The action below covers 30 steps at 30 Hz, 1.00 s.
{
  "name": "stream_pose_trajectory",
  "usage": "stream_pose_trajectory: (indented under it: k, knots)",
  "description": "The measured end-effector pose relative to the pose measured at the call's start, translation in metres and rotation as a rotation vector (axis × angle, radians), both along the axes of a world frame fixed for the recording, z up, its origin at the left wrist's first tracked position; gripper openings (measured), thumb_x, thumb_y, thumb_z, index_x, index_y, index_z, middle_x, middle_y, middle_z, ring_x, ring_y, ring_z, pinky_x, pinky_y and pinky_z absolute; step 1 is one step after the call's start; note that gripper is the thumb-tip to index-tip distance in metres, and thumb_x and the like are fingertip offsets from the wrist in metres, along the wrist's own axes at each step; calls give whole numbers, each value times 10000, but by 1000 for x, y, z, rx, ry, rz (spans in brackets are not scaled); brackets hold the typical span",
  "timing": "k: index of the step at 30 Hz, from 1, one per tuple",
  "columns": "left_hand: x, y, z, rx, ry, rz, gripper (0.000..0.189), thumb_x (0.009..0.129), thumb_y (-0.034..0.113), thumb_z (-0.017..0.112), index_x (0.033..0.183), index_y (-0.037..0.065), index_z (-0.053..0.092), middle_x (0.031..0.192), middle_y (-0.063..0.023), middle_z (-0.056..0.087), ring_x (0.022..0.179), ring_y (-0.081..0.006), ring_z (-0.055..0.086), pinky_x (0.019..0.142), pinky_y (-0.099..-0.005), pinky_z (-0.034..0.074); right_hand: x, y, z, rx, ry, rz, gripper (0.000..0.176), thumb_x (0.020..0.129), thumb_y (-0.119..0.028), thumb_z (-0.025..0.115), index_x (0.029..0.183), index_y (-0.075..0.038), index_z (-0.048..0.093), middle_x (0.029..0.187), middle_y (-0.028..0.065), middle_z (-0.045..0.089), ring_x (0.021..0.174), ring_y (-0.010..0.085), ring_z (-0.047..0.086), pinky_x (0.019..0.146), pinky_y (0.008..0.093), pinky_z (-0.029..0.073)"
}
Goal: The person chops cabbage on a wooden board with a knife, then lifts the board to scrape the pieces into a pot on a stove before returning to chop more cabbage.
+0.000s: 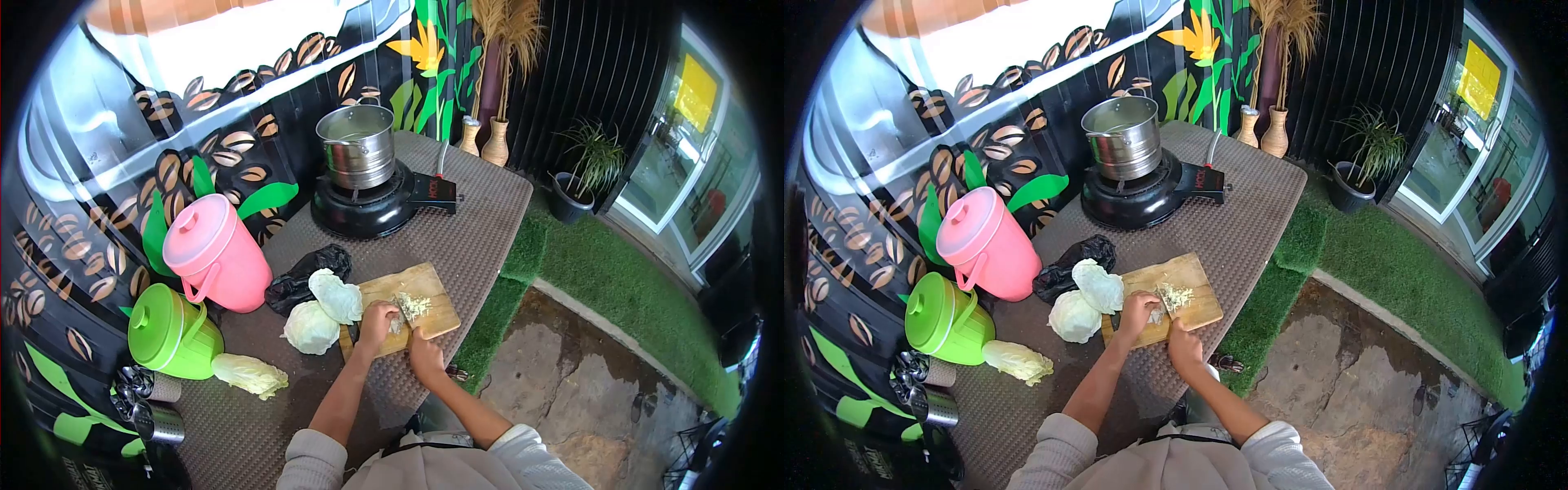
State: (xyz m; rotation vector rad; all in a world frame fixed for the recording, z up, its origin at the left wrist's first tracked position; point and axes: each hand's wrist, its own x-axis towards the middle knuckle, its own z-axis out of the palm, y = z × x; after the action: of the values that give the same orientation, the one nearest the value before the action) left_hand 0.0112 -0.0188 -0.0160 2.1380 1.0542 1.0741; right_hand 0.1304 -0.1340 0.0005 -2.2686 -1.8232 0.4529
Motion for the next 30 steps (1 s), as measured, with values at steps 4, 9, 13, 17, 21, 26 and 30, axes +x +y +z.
stream_pose_trajectory:
  k: [4, 9, 13, 17, 21, 26, 30]
  knots:
    - [-2, -5, 2, 79, 97, 16, 105, 731, 24, 614, 779, 32, 707, 824, -119, 675, 840, -307, 600, 765, -395, 458, 7, 26, 7, 32, 43, 17, 237, 891, -150, 469, 1066, 8, 452, 787, 205, 670, 731, 370, 677, 642, 456, 553]
    - [3, -12, 5, 135, 157, 80, 126, 725, 14, 602, 771, 50, 714, 831, -113, 677, 852, -287, 603, 748, -387, 469, 25, 29, 32, 3, 82, 138, 252, 913, -190, 451, 1086, -7, 442, 784, 233, 657, 727, 388, 669, 620, 482, 542]
    - [2, -13, 6, 76, 144, 128, 120, 731, 29, 601, 771, 52, 712, 829, -109, 680, 818, -294, 610, 754, -393, 480, -2, 2, 18, -20, 63, -18, 223, 908, -153, 440, 1072, -3, 459, 837, 218, 668, 778, 378, 674, 674, 485, 542]
    - [1, -9, -1, 107, 159, 79, 103, 732, 61, 623, 793, 43, 705, 832, -111, 681, 804, -308, 620, 780, -398, 488, -3, 12, 12, -28, 65, -30, 233, 911, -156, 439, 1084, 0, 458, 856, 219, 669, 788, 374, 674, 677, 496, 540]
    - [-1, -12, 3, 45, 155, 69, 131, 736, 94, 640, 830, 32, 707, 871, -127, 682, 847, -313, 626, 797, -392, 487, 21, 40, 30, -70, 142, 51, 262, 921, -193, 431, 1083, 9, 466, 896, 253, 654, 849, 390, 661, 729, 498, 528]
    - [-10, -16, 23, -33, 79, -71, 214, 698, 108, 707, 885, 4, 705, 936, -150, 682, 891, -320, 630, 802, -388, 489, 7, 16, 14, -43, 185, -36, 295, 924, -261, 457, 1046, 7, 441, 866, 283, 638, 825, 432, 644, 699, 544, 508]
    - [-6, -9, 15, -67, 110, -41, 211, 677, 89, 736, 865, -1, 703, 913, -160, 680, 876, -325, 631, 794, -388, 487, -9, 8, 7, -33, 97, -48, 239, 914, -201, 444, 1033, 6, 452, 798, 246, 660, 775, 400, 667, 700, 489, 539]
